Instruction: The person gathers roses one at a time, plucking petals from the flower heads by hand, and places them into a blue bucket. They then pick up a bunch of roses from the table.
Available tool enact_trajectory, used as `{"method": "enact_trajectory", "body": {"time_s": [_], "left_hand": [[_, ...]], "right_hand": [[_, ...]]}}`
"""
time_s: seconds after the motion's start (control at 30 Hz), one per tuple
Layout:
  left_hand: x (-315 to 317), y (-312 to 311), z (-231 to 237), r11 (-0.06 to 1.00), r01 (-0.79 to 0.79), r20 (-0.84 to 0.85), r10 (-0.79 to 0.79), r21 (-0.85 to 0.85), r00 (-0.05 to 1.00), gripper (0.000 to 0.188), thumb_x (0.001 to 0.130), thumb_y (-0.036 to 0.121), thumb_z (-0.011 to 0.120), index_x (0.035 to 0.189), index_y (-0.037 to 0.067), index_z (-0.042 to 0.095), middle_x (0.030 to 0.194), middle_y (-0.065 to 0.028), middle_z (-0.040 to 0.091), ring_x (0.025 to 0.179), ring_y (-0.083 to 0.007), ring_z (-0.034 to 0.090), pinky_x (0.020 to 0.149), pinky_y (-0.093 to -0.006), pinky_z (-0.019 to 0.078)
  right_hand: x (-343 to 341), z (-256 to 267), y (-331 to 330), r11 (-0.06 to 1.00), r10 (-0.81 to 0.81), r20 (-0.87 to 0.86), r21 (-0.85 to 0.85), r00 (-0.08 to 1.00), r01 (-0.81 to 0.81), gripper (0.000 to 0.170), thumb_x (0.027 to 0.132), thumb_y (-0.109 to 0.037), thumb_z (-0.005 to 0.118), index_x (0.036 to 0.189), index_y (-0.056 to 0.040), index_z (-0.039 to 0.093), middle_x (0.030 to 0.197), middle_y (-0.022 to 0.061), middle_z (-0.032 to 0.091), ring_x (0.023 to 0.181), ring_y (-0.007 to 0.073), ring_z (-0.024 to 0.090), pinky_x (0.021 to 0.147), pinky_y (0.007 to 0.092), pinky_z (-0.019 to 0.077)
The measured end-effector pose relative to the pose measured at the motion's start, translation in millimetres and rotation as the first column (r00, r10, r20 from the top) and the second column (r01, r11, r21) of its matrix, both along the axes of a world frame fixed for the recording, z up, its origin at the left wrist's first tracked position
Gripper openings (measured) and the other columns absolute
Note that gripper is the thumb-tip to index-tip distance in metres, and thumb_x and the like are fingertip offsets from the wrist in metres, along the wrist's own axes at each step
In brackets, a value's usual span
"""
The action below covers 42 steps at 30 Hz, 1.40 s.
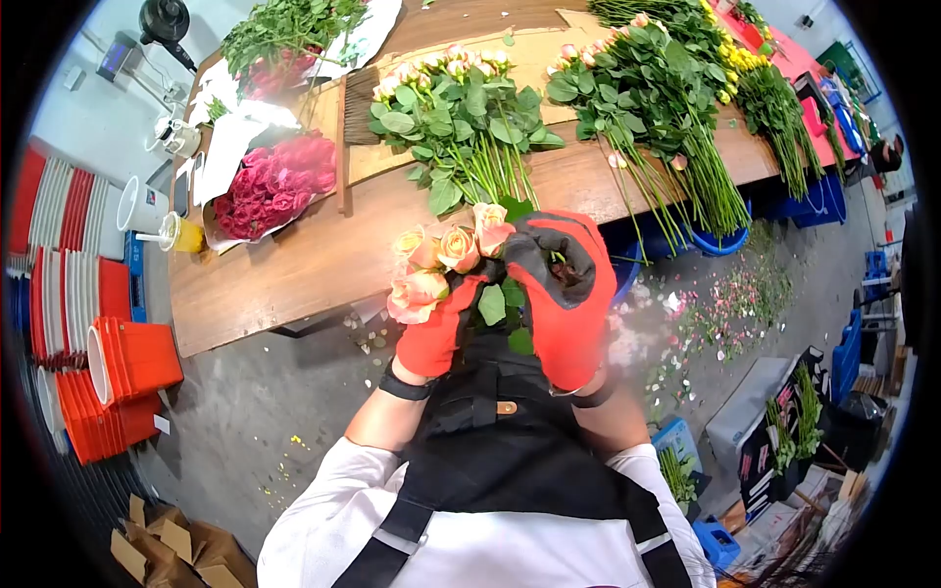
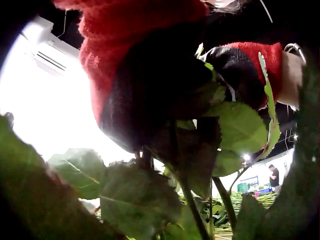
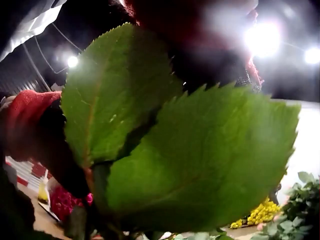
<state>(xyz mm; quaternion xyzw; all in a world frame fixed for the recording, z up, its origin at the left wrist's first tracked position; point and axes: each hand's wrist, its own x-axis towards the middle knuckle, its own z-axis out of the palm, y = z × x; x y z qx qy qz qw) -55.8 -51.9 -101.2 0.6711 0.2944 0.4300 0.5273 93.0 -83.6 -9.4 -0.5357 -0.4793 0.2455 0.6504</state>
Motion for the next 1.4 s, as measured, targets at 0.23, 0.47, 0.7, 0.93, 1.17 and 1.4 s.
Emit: {"method": "enact_trajectory", "body": {"time_s": [0.23, 0.47, 0.7, 0.93, 1.17, 1.4], "left_hand": [[-3.0, -3.4, -27.8, 0.981, -0.112, -0.021, 0.11, -0.156, 0.994, 0.047, 0.1, 0.016, 0.049, 0.146, 0.009, 0.04, 0.146, -0.0069, 0.044, 0.131, -0.02, 0.045, 0.108, -0.0331, 0.0386], [-10.3, 11.4, -25.5, 0.94, -0.079, -0.439, 0.228, 0.331, 0.869, 0.051, 0.098, 0.014, 0.055, 0.146, 0.008, 0.037, 0.141, -0.0068, 0.047, 0.128, -0.017, 0.049, 0.104, -0.031, 0.0436], [15.8, -8.4, 34.4, 0.939, -0.195, 0.286, 0.277, -0.284, 0.917, 0.042, 0.082, 0.006, 0.074, 0.119, 0.002, 0.055, 0.104, -0.008, 0.066, 0.094, -0.0204, 0.067, 0.08, -0.0323, 0.054], [20.2, -7.0, 21.6, 0.927, -0.367, 0.158, 0.374, -0.071, 0.914, 0.044, 0.078, 0.004, 0.077, 0.117, 0.004, 0.058, 0.112, -0.0077, 0.064, 0.1, -0.02, 0.064, 0.086, -0.0321, 0.0517], [0.3, -10.2, 42.8, 0.93, -0.031, 0.143, 0.089, -0.366, 0.986, 0.031, 0.098, 0.015, 0.058, 0.127, 0.007, 0.063, 0.124, -0.0041, 0.061, 0.119, -0.017, 0.054, 0.102, -0.0333, 0.0413], [11.5, -9.5, 6.2, 0.927, -0.159, 0.183, 0.232, -0.34, 0.955, 0.059, 0.086, 0.004, 0.071, 0.139, 0.005, 0.045, 0.126, -0.0058, 0.06, 0.112, -0.0178, 0.06, 0.098, -0.03, 0.0478]], "right_hand": [[2.9, -20.8, 5.2, 0.972, 0.212, -0.664, 0.07, 0.717, -0.223, 0.012, 0.09, 0.0, 0.061, 0.102, -0.0003, 0.059, 0.099, 0.005, 0.063, 0.092, 0.0133, 0.058, 0.084, 0.027, 0.047], [13.8, -1.8, -4.3, 0.985, 0.064, -0.508, -0.107, 0.859, -0.136, 0.029, 0.086, 0.006, 0.062, 0.114, 0.0014, 0.06, 0.106, 0.007, 0.063, 0.099, 0.0142, 0.06, 0.083, 0.0271, 0.0485], [10.8, 18.4, -5.3, 0.997, -0.067, 0.358, -0.011, 0.931, 0.076, 0.035, 0.07, -0.007, 0.082, 0.101, -0.0059, 0.067, 0.106, 0.0091, 0.064, 0.101, 0.0326, 0.058, 0.089, 0.0412, 0.0447], [6.2, -2.2, -3.1, 0.973, -0.176, 0.392, 0.211, 0.903, 0.098, 0.031, 0.068, -0.005, 0.082, 0.094, -0.0074, 0.064, 0.098, 0.0075, 0.065, 0.098, 0.0323, 0.06, 0.09, 0.0436, 0.0463], [28.5, -1.6, -10.7, 0.91, 0.191, 0.368, 0.281, 0.91, -0.305, 0.036, 0.063, -0.007, 0.082, 0.094, -0.0063, 0.064, 0.099, 0.0103, 0.065, 0.099, 0.0316, 0.062, 0.091, 0.0449, 0.0488], [18.1, 17.5, 2.8, 0.999, 0.043, 0.095, -0.02, 0.994, -0.042, 0.033, 0.071, -0.001, 0.079, 0.1, -0.0011, 0.065, 0.107, 0.0118, 0.062, 0.098, 0.0275, 0.061, 0.088, 0.0356, 0.0485]]}}
